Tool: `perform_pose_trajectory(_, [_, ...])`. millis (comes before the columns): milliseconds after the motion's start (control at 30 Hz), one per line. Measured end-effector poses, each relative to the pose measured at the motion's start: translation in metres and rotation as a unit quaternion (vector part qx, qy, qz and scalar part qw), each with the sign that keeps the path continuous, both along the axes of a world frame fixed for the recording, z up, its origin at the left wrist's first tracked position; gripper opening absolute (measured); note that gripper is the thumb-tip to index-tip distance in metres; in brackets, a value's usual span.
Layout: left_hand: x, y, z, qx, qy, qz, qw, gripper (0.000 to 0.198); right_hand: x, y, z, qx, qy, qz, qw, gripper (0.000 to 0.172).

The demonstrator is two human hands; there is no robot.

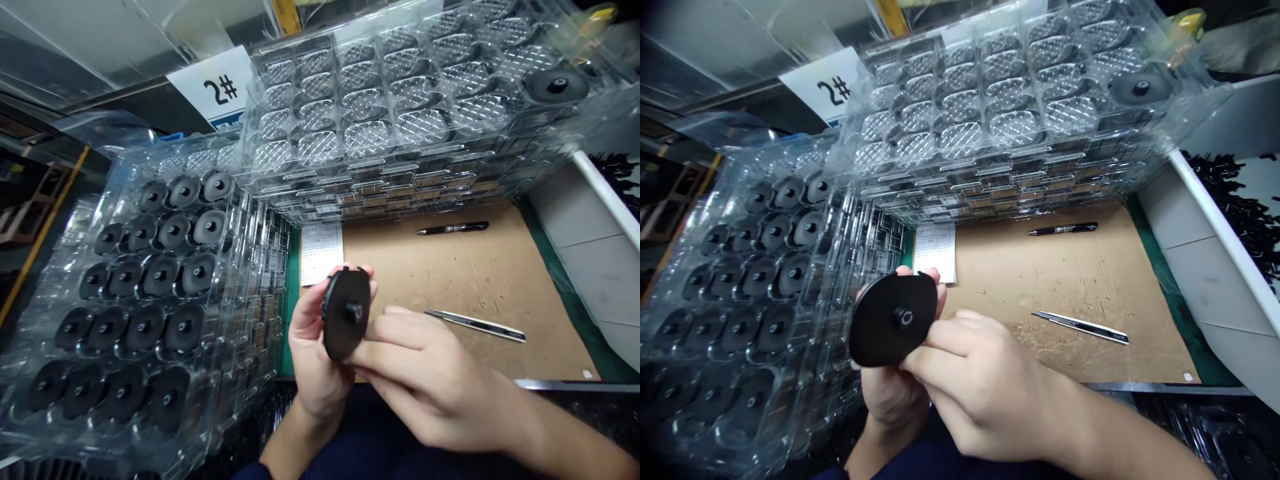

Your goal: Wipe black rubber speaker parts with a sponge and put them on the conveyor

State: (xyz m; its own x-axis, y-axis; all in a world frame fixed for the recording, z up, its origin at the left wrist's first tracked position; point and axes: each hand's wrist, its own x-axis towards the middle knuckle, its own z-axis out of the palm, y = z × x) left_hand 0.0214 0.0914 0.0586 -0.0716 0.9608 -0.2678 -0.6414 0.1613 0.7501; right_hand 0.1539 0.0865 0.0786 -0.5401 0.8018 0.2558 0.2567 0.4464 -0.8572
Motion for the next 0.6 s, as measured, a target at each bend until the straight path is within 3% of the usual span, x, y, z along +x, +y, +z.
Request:
perform_pose_trajectory(67, [0.001, 0.003, 0.003, 0.015, -0.022, -0.044, 0.999, 0.047, 0.006, -0.005, -0.006, -0.019, 0.037, -0.015, 0.999, 0.022])
perform_pose_trajectory(133, [0.001, 0.004, 0.0, -0.018, -0.063, -0.091, 0.994, 0.051, 0.016, -0.011, -0.023, -0.08, 0.031, -0.04, 0.995, 0.022])
perform_pose_trajectory(233, [-0.002, 0.002, -0.015, -0.095, -0.111, -0.123, 0.982, 0.049, 0.04, -0.013, -0.065, -0.144, -0.063, -0.164, 0.974, 0.02])
perform_pose_trajectory(333, [-0.005, -0.003, -0.028, -0.149, -0.147, -0.137, 0.968, 0.049, 0.068, -0.007, -0.111, -0.143, -0.13, -0.317, 0.928, 0.028])
perform_pose_trajectory(400, [-0.006, -0.006, -0.033, -0.17, -0.169, -0.142, 0.96, 0.05, 0.084, -0.001, -0.135, -0.137, -0.145, -0.368, 0.908, 0.032])
perform_pose_trajectory(500, [-0.005, -0.007, -0.033, -0.188, -0.181, -0.15, 0.954, 0.05, 0.095, 0.005, -0.155, -0.134, -0.168, -0.378, 0.9, 0.032])
perform_pose_trajectory(600, [-0.002, -0.005, -0.031, -0.189, -0.174, -0.16, 0.953, 0.054, 0.093, 0.005, -0.16, -0.123, -0.187, -0.348, 0.91, 0.03])
